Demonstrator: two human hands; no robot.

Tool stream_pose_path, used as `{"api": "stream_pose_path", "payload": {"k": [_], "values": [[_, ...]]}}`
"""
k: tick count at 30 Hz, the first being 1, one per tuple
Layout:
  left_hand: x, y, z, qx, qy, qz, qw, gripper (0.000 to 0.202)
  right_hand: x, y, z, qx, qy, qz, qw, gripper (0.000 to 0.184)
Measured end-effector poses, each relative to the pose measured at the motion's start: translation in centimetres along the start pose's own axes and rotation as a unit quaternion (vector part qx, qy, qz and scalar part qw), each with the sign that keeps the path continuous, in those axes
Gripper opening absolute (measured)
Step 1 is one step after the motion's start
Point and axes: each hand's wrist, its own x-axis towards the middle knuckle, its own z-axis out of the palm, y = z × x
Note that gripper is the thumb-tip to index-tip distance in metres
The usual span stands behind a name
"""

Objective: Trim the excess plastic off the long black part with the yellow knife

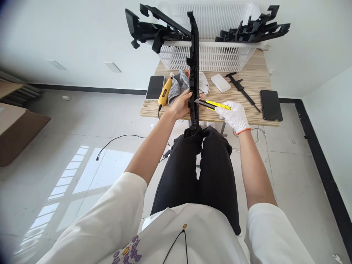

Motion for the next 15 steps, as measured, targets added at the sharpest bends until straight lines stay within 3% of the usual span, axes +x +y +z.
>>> {"api": "stream_pose_path", "payload": {"k": [7,10,15], "values": [[0.5,0.4,-0.3,-0.006,-0.003,-0.051,0.999,0.03,0.2,0.0,-0.2,0.001,-0.027,-0.006,1.0,0.022],[0.4,0.6,-0.3,0.011,-0.014,-0.073,0.997,0.033,0.2,0.1,-0.1,-0.001,-0.002,-0.028,1.0,0.022],[-0.6,0.8,0.0,0.044,-0.051,-0.048,0.997,0.038,0.3,0.4,0.4,-0.005,0.028,-0.051,0.998,0.02]]}}
